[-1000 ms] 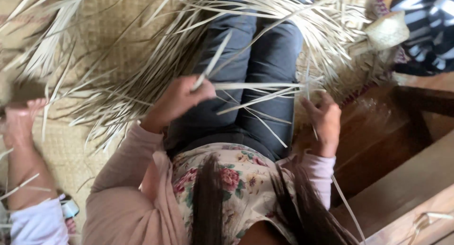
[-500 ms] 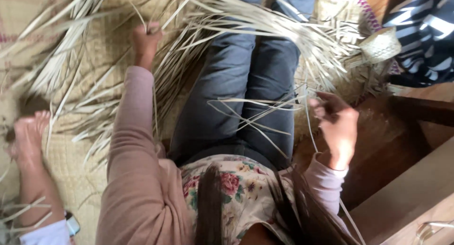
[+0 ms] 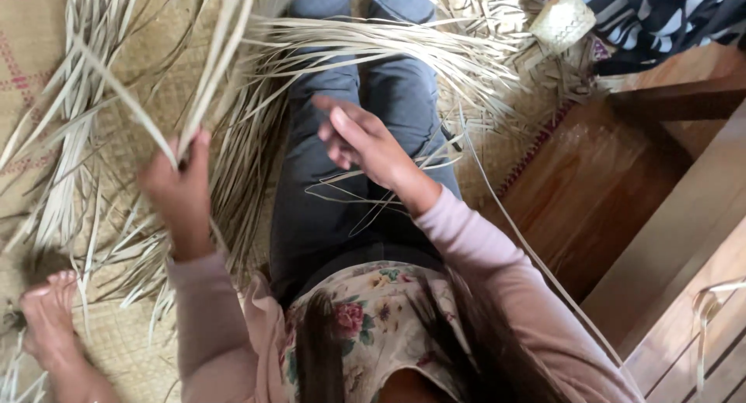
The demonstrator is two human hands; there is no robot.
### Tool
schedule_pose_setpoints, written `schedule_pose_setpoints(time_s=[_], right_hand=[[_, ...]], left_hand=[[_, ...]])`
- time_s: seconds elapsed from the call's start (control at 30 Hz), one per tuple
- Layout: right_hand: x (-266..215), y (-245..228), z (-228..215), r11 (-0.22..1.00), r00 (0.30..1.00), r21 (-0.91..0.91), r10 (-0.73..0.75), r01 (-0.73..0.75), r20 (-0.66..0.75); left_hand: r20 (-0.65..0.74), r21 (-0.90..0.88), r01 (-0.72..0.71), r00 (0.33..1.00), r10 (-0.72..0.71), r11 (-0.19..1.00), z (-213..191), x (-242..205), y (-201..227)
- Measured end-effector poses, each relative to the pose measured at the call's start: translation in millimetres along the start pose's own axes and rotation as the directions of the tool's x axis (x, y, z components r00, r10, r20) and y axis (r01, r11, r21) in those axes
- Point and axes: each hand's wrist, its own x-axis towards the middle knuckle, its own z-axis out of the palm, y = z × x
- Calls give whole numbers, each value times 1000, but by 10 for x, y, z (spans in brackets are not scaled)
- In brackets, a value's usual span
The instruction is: Trimming and weaving natural fibers to create a craft item
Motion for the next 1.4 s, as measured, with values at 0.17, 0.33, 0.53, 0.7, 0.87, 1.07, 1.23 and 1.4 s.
schedule_pose_setpoints(time_s=[0.17,0.33,0.53,0.7,0.87,1.07,1.23,1.4], right_hand=[[335,-70,20,897,987,430,-39,104,-159],[367,190,-184,920,947,338,-92,200,-308],[233,421,-459,848,805,-371,-500,379,-319],[-226,51,-357,652,931,-710,-364,267,15],[-563,220,-289,964,793,-92,257,-249,552],[-374,163,-118,706,969,706,-132,-55,208],[-232,294,4,767,996,637,33,-80,86],[-165,507,140,844,999,536,35,-37,15]], left_hand=[[-54,-63,-163,986,159,985,-267,-422,313],[-164,-217,-14,986,-22,976,-314,-486,24],[-178,-611,23,970,-165,791,-283,-252,141],[-107,-789,57,968,-228,612,-132,137,491],[175,-845,100,980,96,526,221,483,587],[269,-729,165,962,56,664,100,212,1174],[439,-575,343,895,-74,743,395,-410,1148],[376,-599,332,920,-110,729,470,-603,1177]])
